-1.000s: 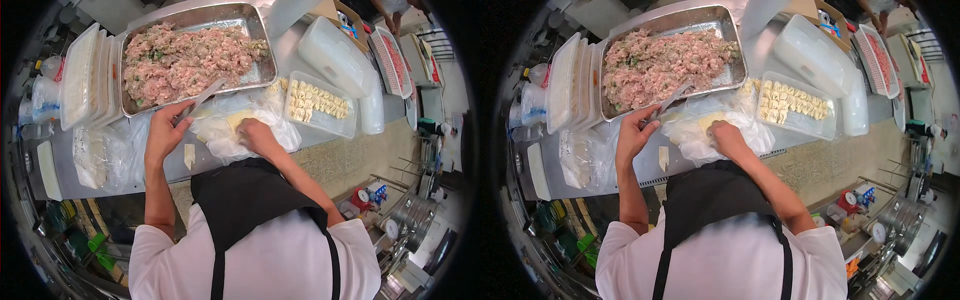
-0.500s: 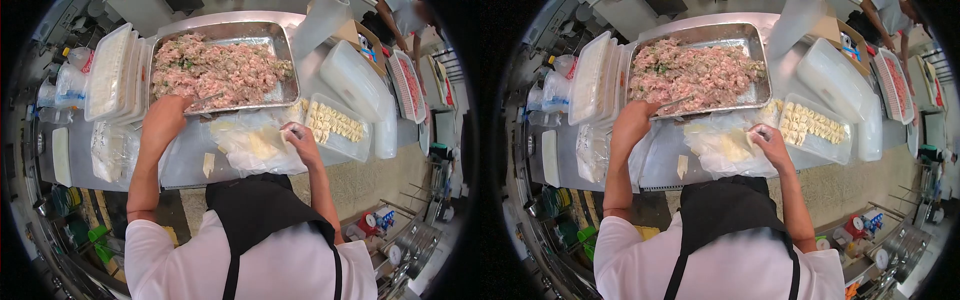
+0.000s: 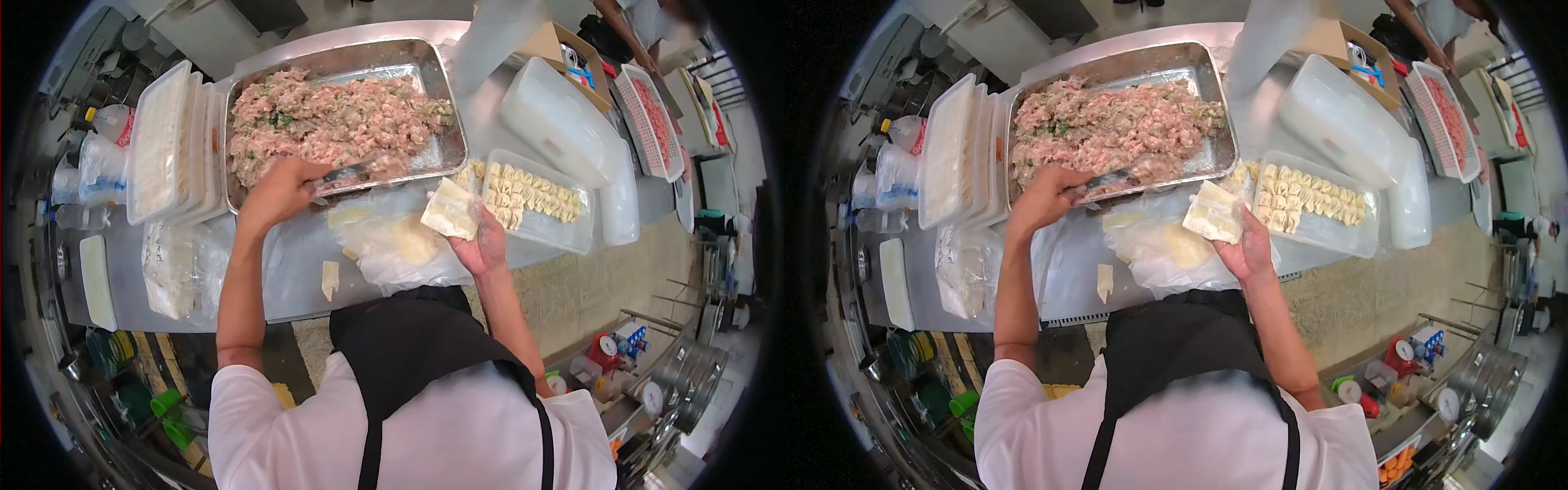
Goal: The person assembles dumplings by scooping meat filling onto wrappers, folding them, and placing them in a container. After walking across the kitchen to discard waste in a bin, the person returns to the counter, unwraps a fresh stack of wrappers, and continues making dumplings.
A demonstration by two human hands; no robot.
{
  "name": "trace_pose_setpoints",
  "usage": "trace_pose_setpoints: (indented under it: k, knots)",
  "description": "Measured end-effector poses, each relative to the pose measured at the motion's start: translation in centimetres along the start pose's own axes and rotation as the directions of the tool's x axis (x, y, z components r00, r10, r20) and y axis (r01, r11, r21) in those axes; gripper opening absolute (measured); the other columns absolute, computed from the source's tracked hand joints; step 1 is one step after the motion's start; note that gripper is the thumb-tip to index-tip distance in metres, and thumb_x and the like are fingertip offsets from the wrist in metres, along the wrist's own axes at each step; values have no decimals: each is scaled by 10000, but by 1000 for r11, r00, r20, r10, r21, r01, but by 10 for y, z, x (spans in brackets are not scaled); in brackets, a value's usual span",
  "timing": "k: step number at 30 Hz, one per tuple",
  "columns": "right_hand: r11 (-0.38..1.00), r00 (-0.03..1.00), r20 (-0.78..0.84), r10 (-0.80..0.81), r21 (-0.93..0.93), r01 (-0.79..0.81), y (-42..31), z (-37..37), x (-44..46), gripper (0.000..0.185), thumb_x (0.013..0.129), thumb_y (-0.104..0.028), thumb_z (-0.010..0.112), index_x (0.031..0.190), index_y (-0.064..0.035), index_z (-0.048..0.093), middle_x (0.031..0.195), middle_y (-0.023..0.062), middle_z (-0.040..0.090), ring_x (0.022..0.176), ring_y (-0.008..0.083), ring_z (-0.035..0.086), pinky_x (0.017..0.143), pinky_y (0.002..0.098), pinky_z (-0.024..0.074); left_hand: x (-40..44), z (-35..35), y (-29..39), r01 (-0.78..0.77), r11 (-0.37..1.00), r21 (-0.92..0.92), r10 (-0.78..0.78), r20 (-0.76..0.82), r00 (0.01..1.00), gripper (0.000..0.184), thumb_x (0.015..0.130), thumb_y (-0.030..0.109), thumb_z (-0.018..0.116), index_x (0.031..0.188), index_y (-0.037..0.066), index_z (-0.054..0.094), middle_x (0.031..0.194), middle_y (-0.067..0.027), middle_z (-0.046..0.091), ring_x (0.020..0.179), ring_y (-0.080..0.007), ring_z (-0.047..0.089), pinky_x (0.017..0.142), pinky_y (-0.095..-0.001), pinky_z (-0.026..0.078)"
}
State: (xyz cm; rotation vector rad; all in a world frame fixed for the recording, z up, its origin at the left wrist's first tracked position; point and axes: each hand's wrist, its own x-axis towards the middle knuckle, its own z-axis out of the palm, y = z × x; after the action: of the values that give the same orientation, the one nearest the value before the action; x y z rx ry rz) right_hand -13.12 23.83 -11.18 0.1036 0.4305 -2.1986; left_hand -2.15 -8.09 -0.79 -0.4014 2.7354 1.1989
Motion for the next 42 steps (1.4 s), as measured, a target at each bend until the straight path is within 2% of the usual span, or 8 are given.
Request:
trace_pose_setpoints:
  k: [14, 17, 20, 24, 27, 32, 35, 42]
  knots:
    - [987, 997, -42, -61, -149, 54, 0, -2, 10, 546, 1034, -235, 478, 1482, 39, 329, 1486, 259, 422, 1388, 421, 412, 1184, 544, 310, 40, 47, -31, -28, 865, 501, 25, 12, 1000, 338, 749, 41, 641, 1071, 57, 742, 852, -235, 691, 879, -408, 681, 761, -453, 515]
    - [986, 989, -104, -108, -136, 93, -2, -5, 14, 535, 1034, -251, 480, 1468, 37, 357, 1476, 246, 440, 1378, 408, 430, 1176, 540, 324, 32, 18, -21, -174, 957, 230, 149, 122, 981, 375, 784, 11, 627, 1139, 71, 734, 741, -201, 678, 728, -317, 690, 674, -406, 507]
    - [983, 960, -242, -142, -152, 107, 6, 8, 19, 503, 1060, -287, 404, 1457, 21, 385, 1452, 208, 484, 1348, 383, 466, 1174, 520, 330, 13, 7, 6, 1, 995, -103, 17, 166, 986, 367, 843, -64, 541, 1162, 7, 707, 625, -74, 551, 613, -100, 490, 579, -273, 412]
    - [997, 990, -128, -56, 38, 62, 21, 10, 40, 500, 1062, -290, 370, 1463, 8, 367, 1470, 214, 455, 1359, 405, 442, 1176, 565, 307, 6, 38, -9, -83, 897, -435, 127, 73, 989, 433, 820, -94, 595, 1208, 61, 705, 684, -56, 575, 629, -126, 504, 607, -293, 427]
    - [993, 983, -183, -29, 103, 49, 28, 44, 46, 503, 1067, -298, 341, 1463, 12, 363, 1473, 218, 445, 1364, 401, 432, 1182, 565, 295, 6, 86, -4, -399, 898, -184, 350, -251, 903, 436, 812, -62, 654, 1195, 132, 726, 678, -79, 550, 619, -190, 532, 616, -323, 442]
    - [974, 923, -367, -119, 139, 181, 17, 31, 64, 472, 1078, -281, 307, 1414, 35, 406, 1420, 216, 489, 1345, 363, 458, 1172, 519, 336, -24, 84, 10, -207, 972, 113, 228, -232, 946, 366, 760, -47, 715, 1094, 98, 762, 750, -92, 590, 685, -235, 593, 650, -328, 472]
    - [972, 882, -424, -206, 12, 233, 17, 37, 63, 454, 1082, -273, 305, 1380, 41, 444, 1391, 201, 521, 1320, 341, 484, 1149, 483, 373, -31, 81, 32, -289, 955, -67, 245, -373, 895, 359, 765, -41, 709, 1091, 101, 763, 745, -102, 597, 687, -246, 605, 640, -339, 474]
    - [960, 883, -381, -275, -66, 271, 15, 29, 67, 453, 1081, -270, 312, 1354, 43, 494, 1328, 196, 565, 1234, 329, 544, 1119, 460, 404, -34, 85, 40, -243, 964, 110, 263, -223, 939, 349, 793, -65, 674, 1101, 78, 755, 770, -128, 613, 678, -255, 618, 631, -332, 483]
